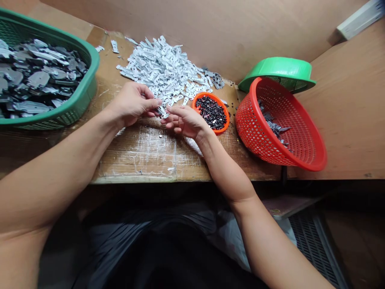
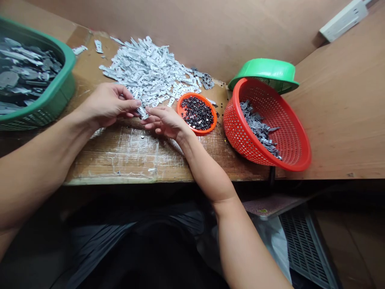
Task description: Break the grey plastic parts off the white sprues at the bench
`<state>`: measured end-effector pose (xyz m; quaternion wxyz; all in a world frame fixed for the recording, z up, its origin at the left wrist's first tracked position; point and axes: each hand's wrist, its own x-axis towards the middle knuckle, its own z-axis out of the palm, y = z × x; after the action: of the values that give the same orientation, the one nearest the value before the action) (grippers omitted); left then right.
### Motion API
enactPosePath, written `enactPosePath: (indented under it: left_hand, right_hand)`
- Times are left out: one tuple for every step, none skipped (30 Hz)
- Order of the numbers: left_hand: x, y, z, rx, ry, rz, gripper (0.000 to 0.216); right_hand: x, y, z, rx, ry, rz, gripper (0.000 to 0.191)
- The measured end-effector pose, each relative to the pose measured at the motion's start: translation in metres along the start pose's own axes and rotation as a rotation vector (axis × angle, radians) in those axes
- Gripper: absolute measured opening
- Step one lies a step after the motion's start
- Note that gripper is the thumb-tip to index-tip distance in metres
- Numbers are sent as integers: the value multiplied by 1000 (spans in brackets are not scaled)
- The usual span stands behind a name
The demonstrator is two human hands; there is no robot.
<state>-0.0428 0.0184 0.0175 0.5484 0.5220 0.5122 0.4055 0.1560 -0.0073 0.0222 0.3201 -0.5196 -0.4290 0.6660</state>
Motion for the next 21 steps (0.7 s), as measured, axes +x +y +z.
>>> enactPosePath:
  left_hand:
    - [1,-1,-1,0,-12,-3,40]
    - [2,-1,-3,3,-23,-4,39]
    - [3,-2,-4,9,-32,-5,38]
    - [4,-3,-6,16,-35,-4,38]
    - [5,-3,-7,24,-36,-3,39]
    - [5,-3,-8,30,-37,-2,39]
    - [5,-3,-9,34,-39,1,39]
    - [5,-3,-10,34,-43,4,38]
    - [5,-2,-11,31,-48,11,38]
    - [4,-1,-12,24,-54,19,38]
    - [3,0,-12,15,-61,27,38]
    - [2,1,-13,3,-65,35,38]
    - [2,2,-13,-10,-69,42,38]
    - [2,3,-14,-25,-74,48,38]
    - [1,4,-14,-39,-79,53,38]
    - [2,4,-15,-52,-84,57,38]
    - [2,4,-16,-60,-86,61,38]
    - [2,4,-17,-64,-86,63,38]
    - [3,4,-18,-62,-84,65,38]
    - [3,4,-18,-57,-81,66,39]
    - [4,3,-19,-47,-80,68,39]
  right_hand:
    - [0,0,-1,15,-14,9,39]
    - [0,1,-2,30,-30,21,37]
    - [1,2,-2,45,-46,33,35]
    - [1,3,-3,60,-60,46,33]
    - [2,4,-3,74,-72,57,30]
    - [2,5,-3,89,-81,70,27]
    - [2,5,-3,108,-87,82,24]
    - [2,5,-3,128,-93,99,21]
    - [2,5,-2,152,-99,119,18]
    - [1,4,-1,181,-105,139,16]
    - [0,4,0,213,-113,155,13]
    - [-1,3,2,248,-124,164,10]
    - [-3,3,4,285,-139,165,9]
    - [-5,3,6,319,-155,160,9]
    - [-6,3,8,350,-170,152,11]
    - [-8,3,11,372,-182,147,13]
    - [-9,4,13,385,-189,144,14]
    - [-9,5,15,389,-191,145,14]
    - [-9,6,16,386,-188,145,14]
    - [-9,7,17,379,-181,141,13]
    - [-9,7,17,368,-173,132,12]
